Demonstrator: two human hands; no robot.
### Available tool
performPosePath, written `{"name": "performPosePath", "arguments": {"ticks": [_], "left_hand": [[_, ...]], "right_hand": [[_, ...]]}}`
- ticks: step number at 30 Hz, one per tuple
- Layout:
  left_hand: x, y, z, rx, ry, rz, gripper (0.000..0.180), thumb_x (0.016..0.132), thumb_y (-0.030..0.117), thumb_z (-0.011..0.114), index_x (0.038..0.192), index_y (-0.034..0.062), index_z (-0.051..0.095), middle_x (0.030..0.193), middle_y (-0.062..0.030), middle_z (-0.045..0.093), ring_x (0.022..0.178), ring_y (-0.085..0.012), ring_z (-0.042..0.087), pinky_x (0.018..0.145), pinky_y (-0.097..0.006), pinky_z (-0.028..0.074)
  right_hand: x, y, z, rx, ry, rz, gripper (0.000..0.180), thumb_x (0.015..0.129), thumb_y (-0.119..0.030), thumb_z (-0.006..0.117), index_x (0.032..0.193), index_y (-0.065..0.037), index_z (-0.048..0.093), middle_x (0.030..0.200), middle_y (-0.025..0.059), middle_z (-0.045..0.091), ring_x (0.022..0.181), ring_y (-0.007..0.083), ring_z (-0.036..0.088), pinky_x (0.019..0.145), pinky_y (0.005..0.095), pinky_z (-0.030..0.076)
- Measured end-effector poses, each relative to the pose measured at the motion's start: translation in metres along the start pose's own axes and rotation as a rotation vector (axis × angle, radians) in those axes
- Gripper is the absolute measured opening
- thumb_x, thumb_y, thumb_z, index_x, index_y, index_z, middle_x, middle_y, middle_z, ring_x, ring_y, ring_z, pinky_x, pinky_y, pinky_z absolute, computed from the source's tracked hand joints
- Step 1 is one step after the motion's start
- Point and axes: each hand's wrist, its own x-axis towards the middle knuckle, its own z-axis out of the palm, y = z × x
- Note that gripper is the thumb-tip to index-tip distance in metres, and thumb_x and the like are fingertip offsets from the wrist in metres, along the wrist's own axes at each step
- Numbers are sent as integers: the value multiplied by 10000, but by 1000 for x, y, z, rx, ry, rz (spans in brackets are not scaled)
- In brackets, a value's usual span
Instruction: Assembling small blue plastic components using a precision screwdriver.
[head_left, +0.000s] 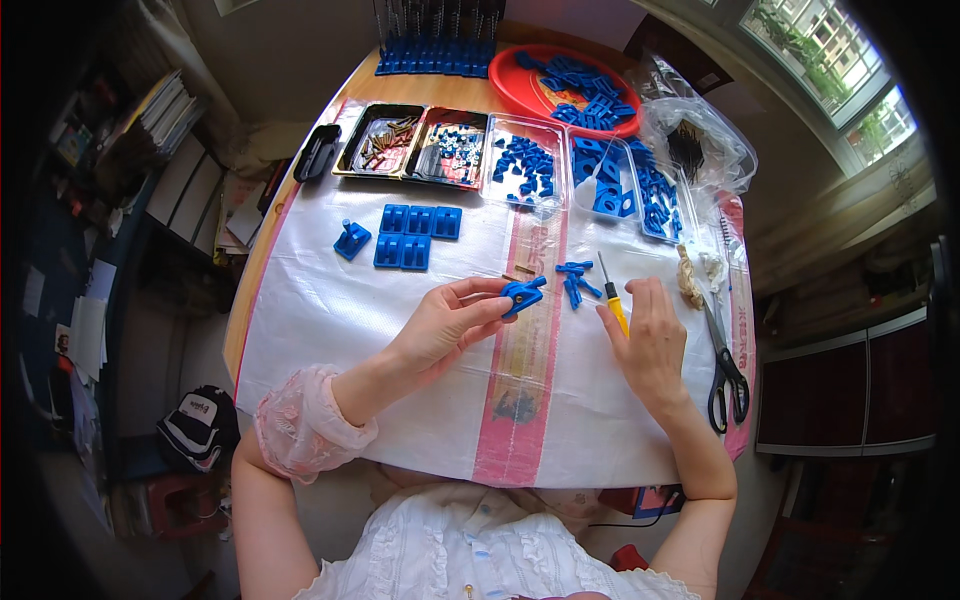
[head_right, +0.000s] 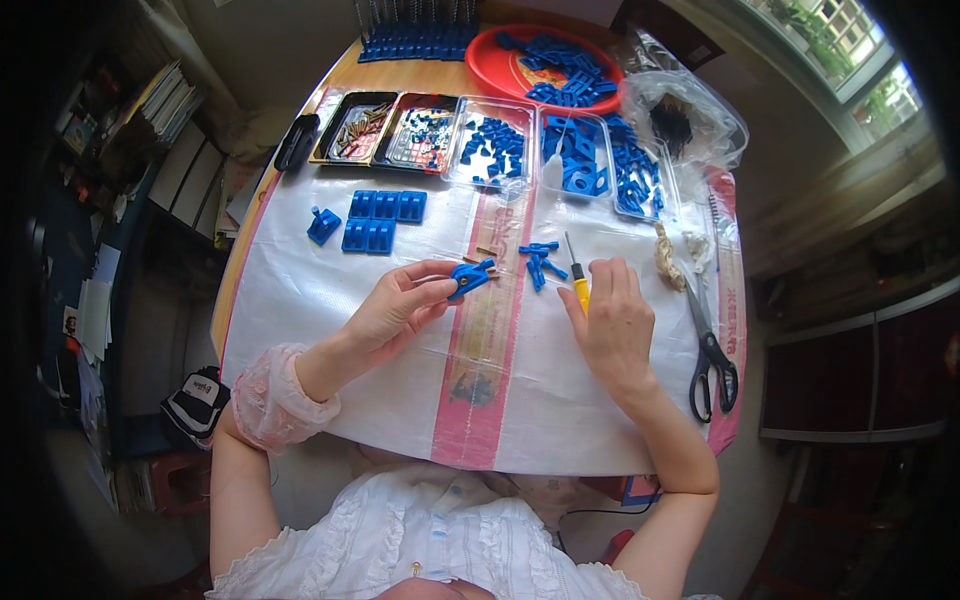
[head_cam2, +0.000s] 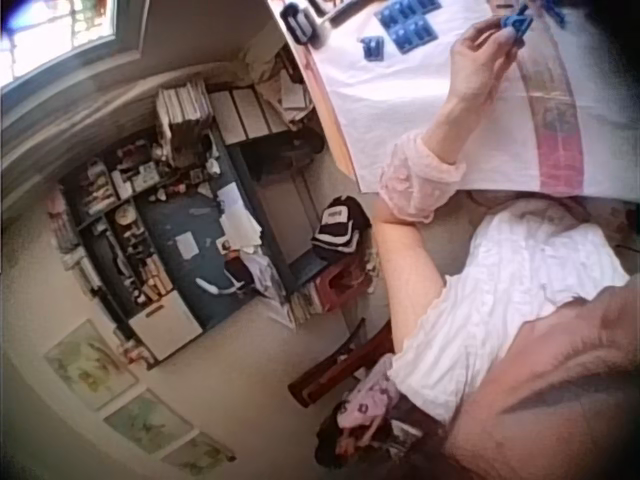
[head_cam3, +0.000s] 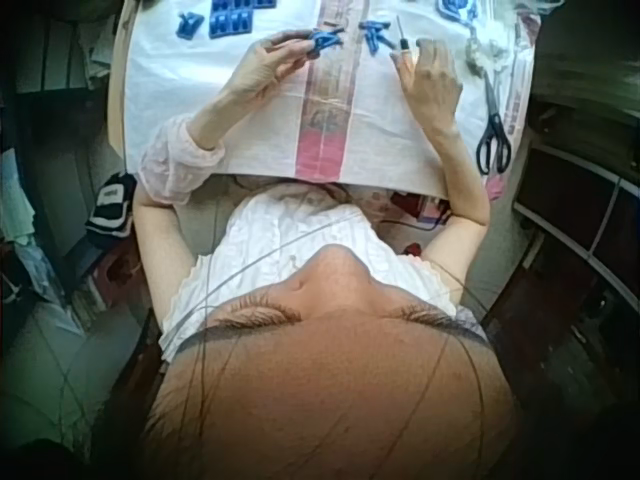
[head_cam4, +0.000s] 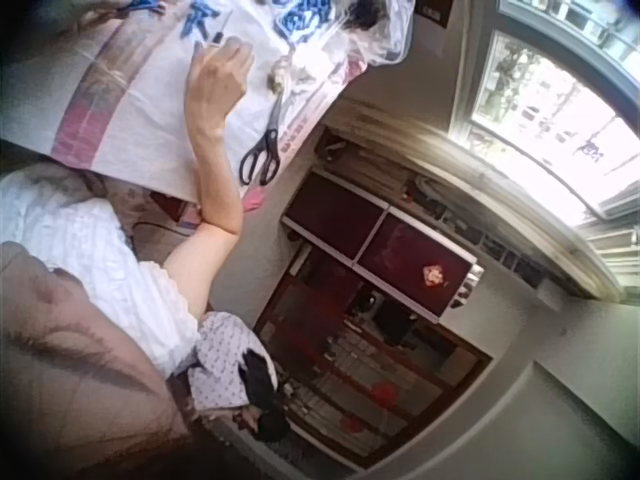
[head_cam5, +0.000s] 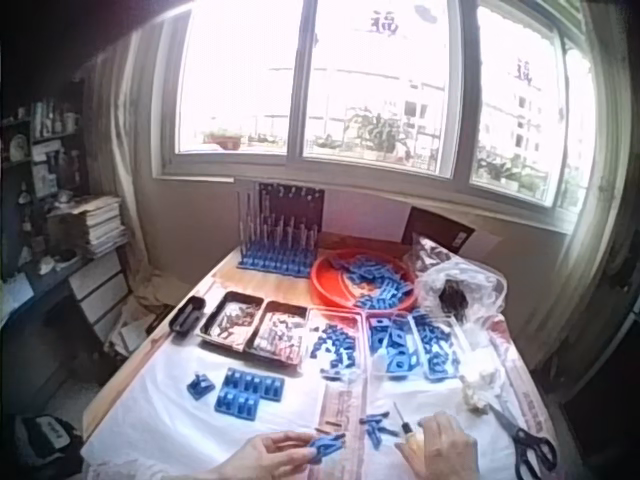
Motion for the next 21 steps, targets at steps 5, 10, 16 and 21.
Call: {"name": "performPosePath", "arguments": {"ticks": [5,10,16,21], "left_hand": [[-1,2,2,3,42,51,333,962,138,752,1270,71,646,1164,-24,716,1011,-49,669,784,-140,539],[-1,-3,-1,69,81,88,323,949,183,779,1236,92,661,1137,-30,742,1057,-93,675,920,-254,505],[4,-6,-3,175,155,184,293,944,152,775,1212,82,677,1127,-32,743,1016,-79,680,846,-252,548],[9,-13,-4,238,151,290,293,931,120,783,1198,69,673,1139,-33,726,962,-68,672,752,-234,564]], "right_hand": [[-8,10,9,118,-176,79,331,917,-123,724,1162,-36,520,994,165,670,887,379,676,731,469,524],[-5,5,9,129,-23,-10,296,910,-4,653,1170,-30,514,976,169,610,775,362,670,642,464,530],[-18,-20,4,484,127,-218,415,854,63,670,1224,-27,506,907,147,580,597,320,603,484,422,476],[-29,-33,7,446,94,-287,351,815,-3,771,1131,-20,619,862,83,598,540,228,595,450,362,463]]}}
